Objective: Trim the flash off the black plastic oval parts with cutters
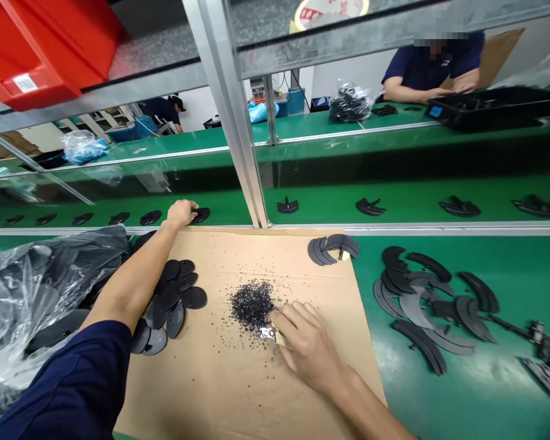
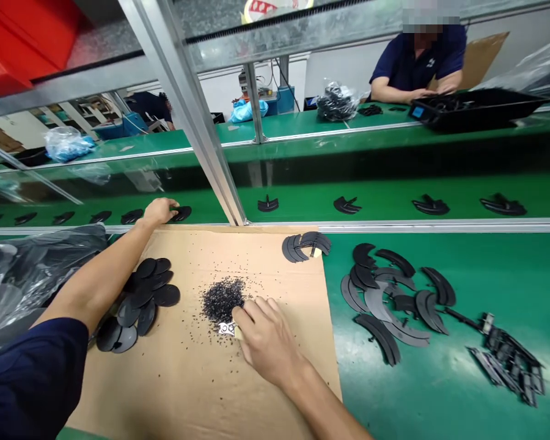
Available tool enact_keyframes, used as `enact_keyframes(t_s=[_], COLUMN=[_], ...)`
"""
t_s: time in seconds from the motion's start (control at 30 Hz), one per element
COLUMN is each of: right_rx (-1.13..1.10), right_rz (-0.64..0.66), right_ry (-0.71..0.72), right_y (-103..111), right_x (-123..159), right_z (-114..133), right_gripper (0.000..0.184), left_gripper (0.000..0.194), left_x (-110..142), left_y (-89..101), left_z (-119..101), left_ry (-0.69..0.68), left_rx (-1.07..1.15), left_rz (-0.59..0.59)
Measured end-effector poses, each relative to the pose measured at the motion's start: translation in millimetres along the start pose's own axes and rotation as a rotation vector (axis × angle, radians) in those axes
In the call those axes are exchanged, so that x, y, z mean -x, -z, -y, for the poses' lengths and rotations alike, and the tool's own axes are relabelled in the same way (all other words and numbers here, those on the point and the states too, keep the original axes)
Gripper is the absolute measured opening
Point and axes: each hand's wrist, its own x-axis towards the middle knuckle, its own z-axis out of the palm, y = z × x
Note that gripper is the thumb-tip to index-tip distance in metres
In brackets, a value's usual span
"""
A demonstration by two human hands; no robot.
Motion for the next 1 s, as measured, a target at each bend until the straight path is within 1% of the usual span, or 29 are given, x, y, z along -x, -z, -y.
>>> enact_keyframes(t_s=[0.03,0.1,0.13,0.17,0.2,0.27,0.33,0.37,0.43,0.5,0.53,0.6,0.7,0.8,0.87,0.93,1.0], right_rx=[0.001,-0.002,-0.006,-0.01,-0.011,-0.002,0.015,0.025,0.049,0.076,0.089,0.104,0.108,0.094,0.074,0.041,-0.016], right_rz=[0.009,0.029,0.043,0.058,0.07,0.088,0.103,0.109,0.12,0.125,0.126,0.127,0.137,0.146,0.142,0.116,0.049], right_ry=[-0.005,-0.004,0.001,0.006,0.008,0.006,-0.002,-0.006,-0.008,-0.009,-0.012,-0.014,0.0,0.028,0.028,0.008,-0.038], right_y=[0,1,1,1,1,1,2,2,4,5,6,7,7,5,4,3,2], right_x=[0,1,1,1,1,1,2,2,3,3,3,3,3,3,3,4,5], right_z=[0,0,0,0,0,1,2,2,1,0,0,0,3,5,5,5,5], right_gripper=[0.032,0.032,0.033,0.033,0.033,0.032,0.031,0.03,0.03,0.03,0.031,0.03,0.025,0.023,0.022,0.023,0.025], left_gripper=[0.018,0.024,0.027,0.029,0.029,0.025,0.021,0.021,0.026,0.03,0.031,0.034,0.037,0.034,0.03,0.036,0.04], left_x=[3,13,20,29,39,58,68,69,62,48,41,30,25,29,34,38,45], left_y=[2.6,5.7,5.1,2.7,-1.7,-14.9,-29.8,-36.1,-44.5,-48.2,-49.4,-52.0,-56.6,-56.5,-51.7,-43.5,-32.4], left_z=[-8,-30,-44,-60,-79,-123,-170,-192,-232,-259,-268,-276,-273,-266,-264,-264,-262], left_ry=[-0.028,-0.12,-0.188,-0.267,-0.352,-0.519,-0.63,-0.649,-0.606,-0.491,-0.429,-0.333,-0.293,-0.318,-0.353,-0.412,-0.487], left_rx=[0.009,0.033,0.046,0.057,0.066,0.08,0.093,0.094,0.081,0.057,0.045,0.028,0.023,0.052,0.097,0.166,0.235], left_rz=[-0.067,-0.189,-0.222,-0.229,-0.209,-0.117,-0.037,-0.014,0.008,0.025,0.039,0.071,0.1,0.109,0.107,0.088,0.062])
